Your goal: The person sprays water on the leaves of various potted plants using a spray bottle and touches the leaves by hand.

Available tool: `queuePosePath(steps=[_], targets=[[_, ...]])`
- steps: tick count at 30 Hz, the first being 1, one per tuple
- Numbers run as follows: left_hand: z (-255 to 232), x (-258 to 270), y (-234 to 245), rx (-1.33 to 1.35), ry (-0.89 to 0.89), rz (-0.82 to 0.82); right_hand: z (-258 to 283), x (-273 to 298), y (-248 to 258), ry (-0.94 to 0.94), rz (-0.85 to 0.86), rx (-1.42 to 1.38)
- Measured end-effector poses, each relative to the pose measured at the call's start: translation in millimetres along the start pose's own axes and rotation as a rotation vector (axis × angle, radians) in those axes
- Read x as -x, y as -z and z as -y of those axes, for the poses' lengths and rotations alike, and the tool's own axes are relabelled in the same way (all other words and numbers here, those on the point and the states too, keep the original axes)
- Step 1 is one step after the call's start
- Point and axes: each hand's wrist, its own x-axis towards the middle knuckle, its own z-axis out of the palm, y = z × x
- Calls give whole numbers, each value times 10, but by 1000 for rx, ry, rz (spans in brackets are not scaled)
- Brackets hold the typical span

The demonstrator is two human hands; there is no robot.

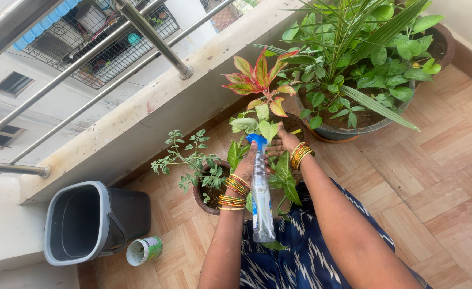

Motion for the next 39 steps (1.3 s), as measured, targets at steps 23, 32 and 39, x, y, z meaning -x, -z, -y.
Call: queuePosePath(steps=[23,32,39], targets=[[492,-114,-263,51,-372,133,-253,940,-249,464,29,807],[-116,1060,3,-42,-283,131,127,1542,-576,272,150,170],[507,753,765,-65,-173,-251,222,1675,-685,257,59,112]])
